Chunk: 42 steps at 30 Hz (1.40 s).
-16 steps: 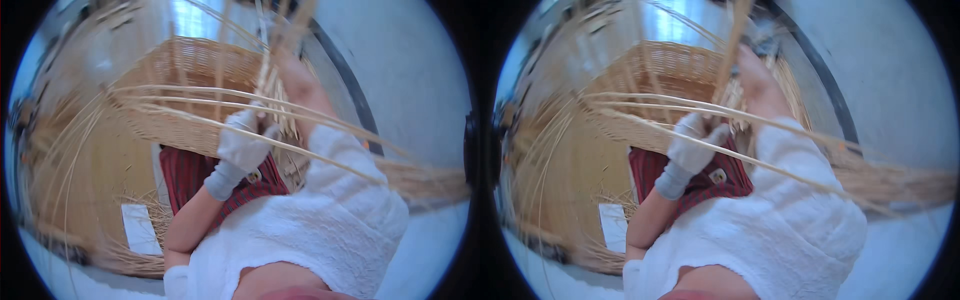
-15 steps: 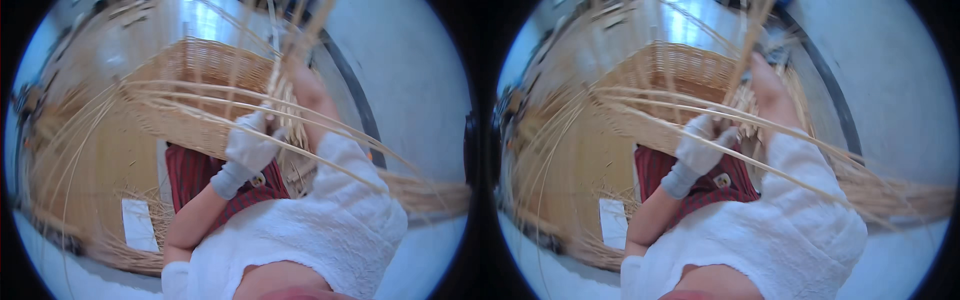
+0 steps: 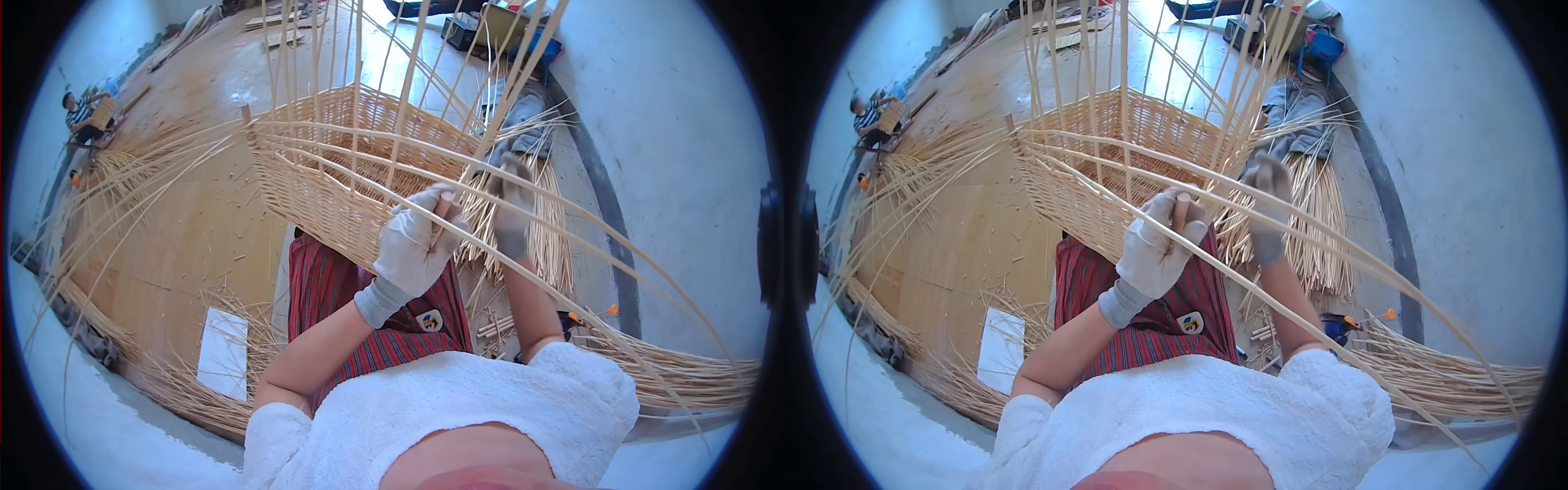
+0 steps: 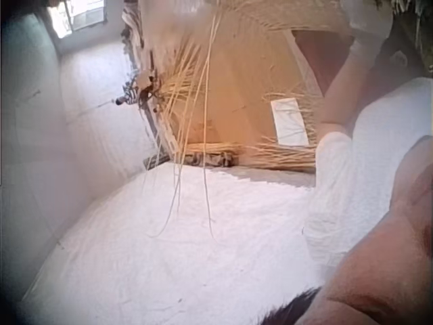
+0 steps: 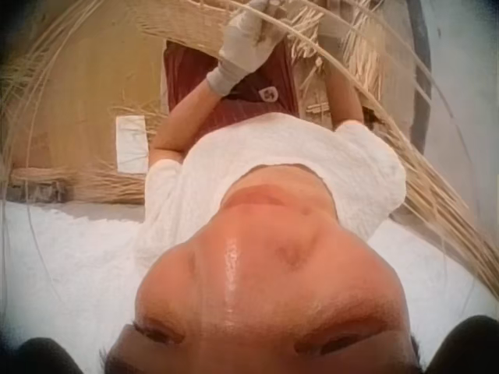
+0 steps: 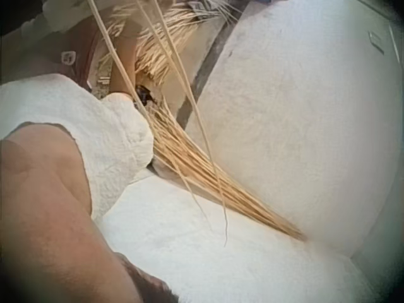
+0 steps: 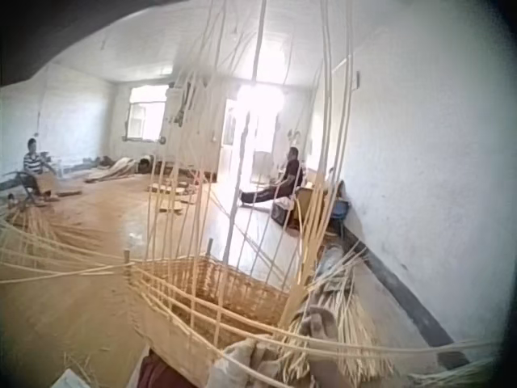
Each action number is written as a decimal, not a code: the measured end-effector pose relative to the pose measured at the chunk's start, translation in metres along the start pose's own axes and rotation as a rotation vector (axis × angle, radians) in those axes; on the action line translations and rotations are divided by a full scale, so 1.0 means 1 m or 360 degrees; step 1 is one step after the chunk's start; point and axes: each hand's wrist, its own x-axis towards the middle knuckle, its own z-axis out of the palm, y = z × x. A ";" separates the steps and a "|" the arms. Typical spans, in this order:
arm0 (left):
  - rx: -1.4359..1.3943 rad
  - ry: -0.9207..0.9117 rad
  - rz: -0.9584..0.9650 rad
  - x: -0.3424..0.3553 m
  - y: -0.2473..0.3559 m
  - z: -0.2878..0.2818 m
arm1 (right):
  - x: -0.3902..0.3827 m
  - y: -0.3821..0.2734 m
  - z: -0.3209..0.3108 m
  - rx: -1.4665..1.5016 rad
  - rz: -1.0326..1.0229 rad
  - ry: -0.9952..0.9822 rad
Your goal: The person weaves a rectangular basket using thin bamboo strips. They interlace the strips through the vertical frame, occasionally using a hammer to tighten the weave and a measuring tape to check dimensions.
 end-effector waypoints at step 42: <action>-0.0197 0.0992 -0.0913 -0.110 -0.208 -0.174 | 0.032 0.208 0.048 0.0353 0.0737 -0.0092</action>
